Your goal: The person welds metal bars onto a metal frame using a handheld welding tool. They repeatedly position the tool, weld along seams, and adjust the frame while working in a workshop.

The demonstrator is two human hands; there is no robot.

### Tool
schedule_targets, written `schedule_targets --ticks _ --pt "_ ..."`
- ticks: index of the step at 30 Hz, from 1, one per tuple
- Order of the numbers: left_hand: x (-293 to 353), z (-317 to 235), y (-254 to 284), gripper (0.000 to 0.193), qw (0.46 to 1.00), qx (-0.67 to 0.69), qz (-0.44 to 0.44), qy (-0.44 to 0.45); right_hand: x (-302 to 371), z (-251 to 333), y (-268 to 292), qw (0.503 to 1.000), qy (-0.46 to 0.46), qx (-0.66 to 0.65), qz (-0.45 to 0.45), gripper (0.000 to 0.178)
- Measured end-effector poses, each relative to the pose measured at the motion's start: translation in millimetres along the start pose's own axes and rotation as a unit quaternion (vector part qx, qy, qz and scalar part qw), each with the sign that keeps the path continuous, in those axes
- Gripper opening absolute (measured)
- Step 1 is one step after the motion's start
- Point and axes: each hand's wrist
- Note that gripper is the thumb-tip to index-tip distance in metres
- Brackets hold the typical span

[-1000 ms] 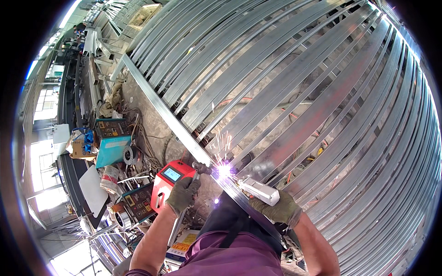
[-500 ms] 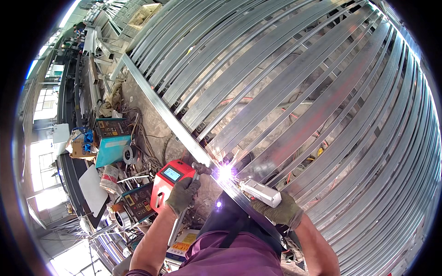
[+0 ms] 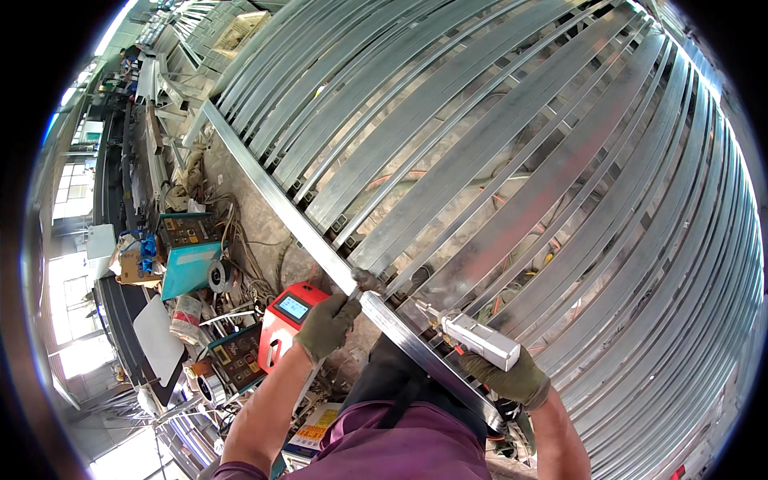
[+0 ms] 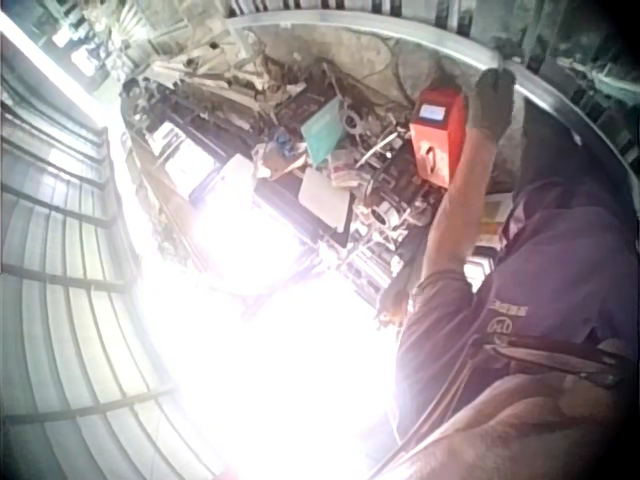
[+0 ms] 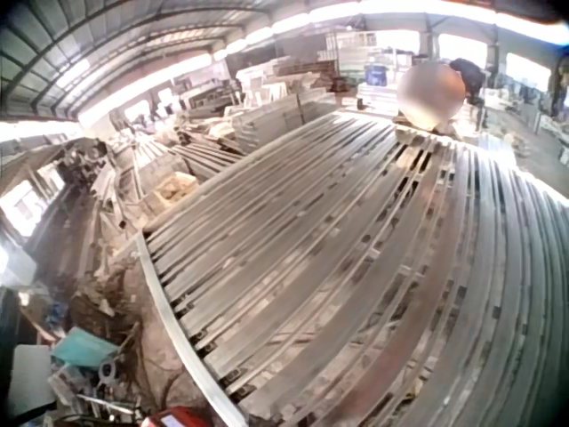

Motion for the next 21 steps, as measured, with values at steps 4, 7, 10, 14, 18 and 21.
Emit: schedule_targets --ticks 4,7,10,14,18,21 --pt "-19.8 -32.6 -13.6 0.045 0.997 -0.058 0.054 -0.023 12.0 4.1 13.8 0.997 -0.075 -0.024 -0.010 0.045" --pt "-35.6 -26.3 -27.4 0.045 0.994 -0.067 0.088 -0.016 22.2 4.6 22.8 0.997 -0.065 -0.027 -0.014 0.048" --pt "-35.6 -38.9 -26.2 0.044 0.993 -0.049 0.109 -0.002 29.8 16.1 29.5 0.994 -0.094 -0.056 -0.002 0.047" --pt "-30.6 -62.5 -17.8 0.042 0.990 -0.057 0.128 0.011 28.4 1.7 35.9 0.999 -0.020 -0.037 0.011 0.045" --pt "-38.1 -65.9 -14.0 0.041 0.981 -0.117 0.149 0.036 22.6 -2.0 32.5 0.998 -0.037 -0.028 0.030 0.045" --pt "-45.3 -71.2 -9.3 0.042 0.973 -0.157 0.167 0.039 10.0 -17.1 19.0 0.997 -0.032 -0.046 0.048 0.047"
Point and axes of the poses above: each hand's wrist, its own x-axis away from the middle knuckle, its own y-axis out of the back of the hand, z = x × y, and after that the axes turned 6 degrees about -x, right-handed
